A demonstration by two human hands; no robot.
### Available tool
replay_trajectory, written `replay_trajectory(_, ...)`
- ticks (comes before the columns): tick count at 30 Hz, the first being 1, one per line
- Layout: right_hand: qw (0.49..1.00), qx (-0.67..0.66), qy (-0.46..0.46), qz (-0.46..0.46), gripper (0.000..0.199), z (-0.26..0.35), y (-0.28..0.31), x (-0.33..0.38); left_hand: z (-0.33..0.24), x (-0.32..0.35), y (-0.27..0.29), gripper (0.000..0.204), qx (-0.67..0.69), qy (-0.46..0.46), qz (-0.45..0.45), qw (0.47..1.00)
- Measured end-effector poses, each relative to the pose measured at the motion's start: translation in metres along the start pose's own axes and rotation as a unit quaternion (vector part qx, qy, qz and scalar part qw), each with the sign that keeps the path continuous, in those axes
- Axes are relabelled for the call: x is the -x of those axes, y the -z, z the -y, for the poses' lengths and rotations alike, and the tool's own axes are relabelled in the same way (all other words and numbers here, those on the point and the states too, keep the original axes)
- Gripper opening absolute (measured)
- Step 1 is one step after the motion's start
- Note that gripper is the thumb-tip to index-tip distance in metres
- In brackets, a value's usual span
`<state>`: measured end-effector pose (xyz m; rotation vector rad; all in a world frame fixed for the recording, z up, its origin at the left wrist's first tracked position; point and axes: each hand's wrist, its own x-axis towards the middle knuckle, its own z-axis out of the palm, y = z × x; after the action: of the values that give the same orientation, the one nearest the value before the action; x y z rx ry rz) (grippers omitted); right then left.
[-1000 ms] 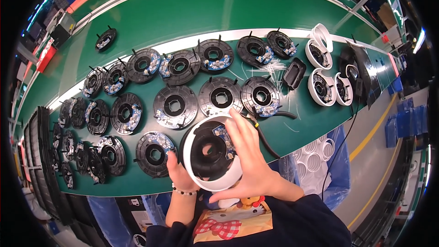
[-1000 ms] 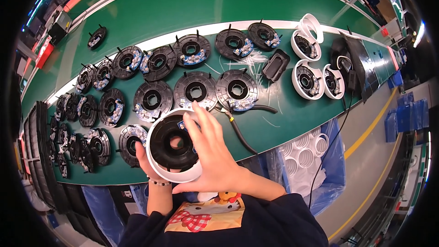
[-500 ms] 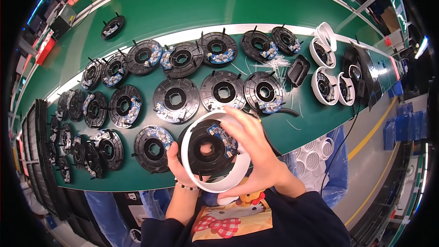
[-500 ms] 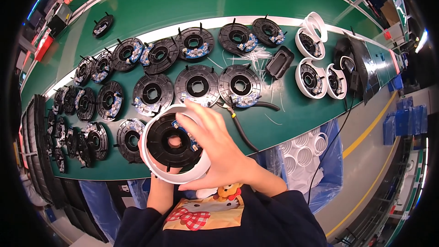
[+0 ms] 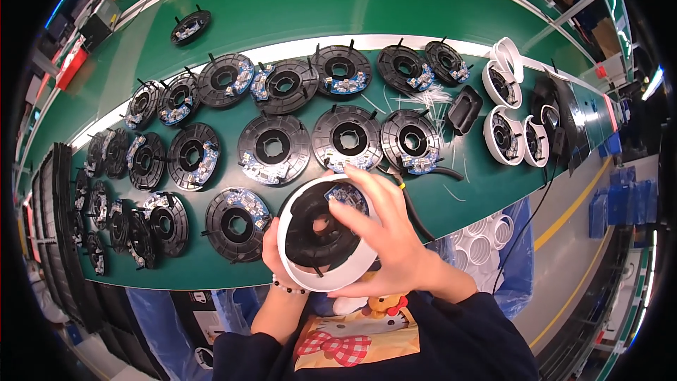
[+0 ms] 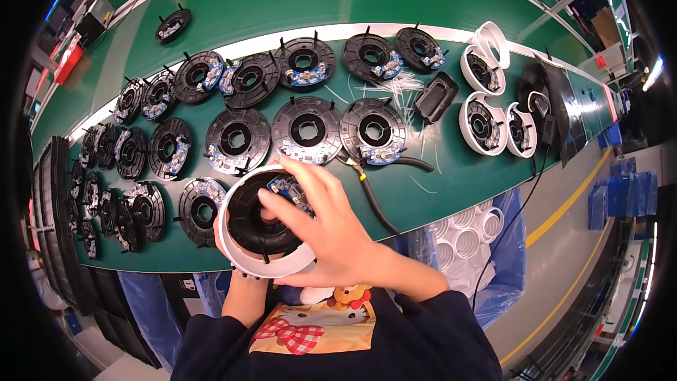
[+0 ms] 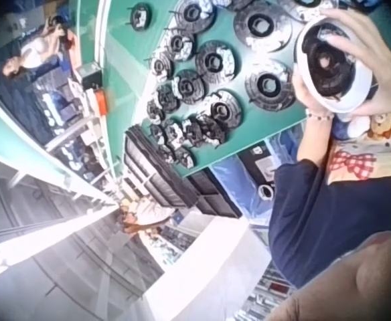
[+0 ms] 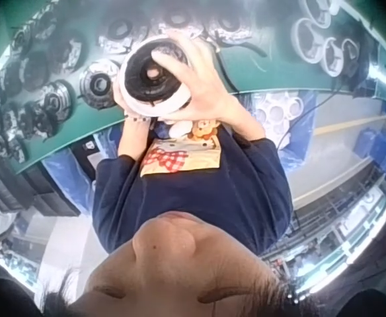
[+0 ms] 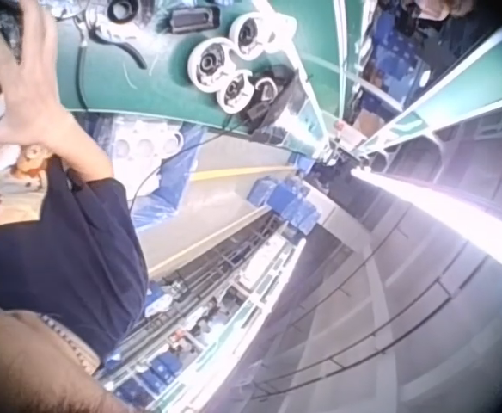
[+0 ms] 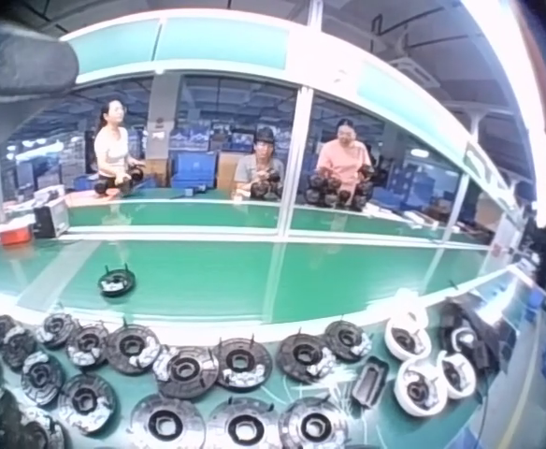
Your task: Assembling circular electronic modules into white plastic housings and organizing them into a storage bin on a factory assembly line.
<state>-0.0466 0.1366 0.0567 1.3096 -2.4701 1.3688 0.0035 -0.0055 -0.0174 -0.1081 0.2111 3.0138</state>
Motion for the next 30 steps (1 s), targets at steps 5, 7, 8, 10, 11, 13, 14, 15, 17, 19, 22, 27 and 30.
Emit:
replay_trajectory(5, 0.999, -0.021, -0.006, 0.037, 0.097, -0.014, 0.003, -0.010, 0.002, -0.008, 0.001, 0.078, 0.040, -0.052, 0.077, 0.995)
replay_trajectory(7, 0.999, 0.026, -0.010, 0.036, 0.096, -0.007, -0.004, -0.008, 0.001, -0.009, 0.007, 0.082, 0.039, -0.054, 0.132, 0.989)
replay_trajectory(8, 0.999, 0.025, -0.011, 0.036, 0.096, -0.006, -0.005, -0.008, 0.000, -0.013, 0.008, 0.089, 0.066, -0.047, 0.183, 0.980)
replay_trajectory(10, 0.999, 0.046, -0.005, 0.029, 0.095, -0.006, -0.007, -0.008, -0.003, -0.011, 0.009, 0.092, 0.056, -0.046, 0.184, 0.980)
replay_trajectory(11, 0.998, 0.046, -0.006, 0.029, 0.095, -0.007, -0.006, -0.008, -0.005, -0.012, 0.009, 0.095, 0.046, -0.045, 0.187, 0.980)
replay_trajectory(13, 0.998, 0.051, 0.009, 0.043, 0.094, -0.007, -0.003, -0.010, -0.007, -0.012, 0.008, 0.097, 0.062, -0.026, 0.185, 0.981)
replay_trajectory(14, 0.998, 0.049, 0.009, 0.044, 0.094, -0.006, -0.002, -0.012, -0.009, -0.011, 0.008, 0.100, 0.077, -0.007, 0.182, 0.980)
replay_trajectory(15, 0.997, 0.043, 0.016, 0.059, 0.093, -0.005, -0.001, -0.014, -0.013, -0.009, 0.014, 0.101, 0.096, 0.025, 0.193, 0.976)
replay_trajectory(17, 0.995, 0.051, 0.021, 0.081, 0.093, -0.002, 0.001, -0.015, -0.010, -0.008, 0.014, 0.101, 0.059, -0.004, 0.205, 0.977)
replay_trajectory(19, 0.997, 0.042, 0.004, 0.064, 0.095, -0.003, 0.000, -0.014, -0.007, -0.007, 0.015, 0.097, -0.081, -0.091, 0.192, 0.974)
replay_trajectory(22, 0.998, 0.040, -0.017, 0.043, 0.100, -0.006, -0.004, -0.011, -0.002, -0.004, 0.020, 0.094, -0.143, -0.129, 0.155, 0.969)
replay_trajectory(27, 0.999, 0.033, -0.024, 0.016, 0.103, -0.007, -0.010, -0.004, -0.003, 0.003, -0.001, 0.083, -0.196, -0.095, 0.067, 0.974)
replay_trajectory(30, 0.998, 0.037, -0.047, -0.024, 0.105, -0.008, -0.022, -0.003, 0.000, -0.001, -0.006, 0.074, -0.157, -0.121, -0.005, 0.980)
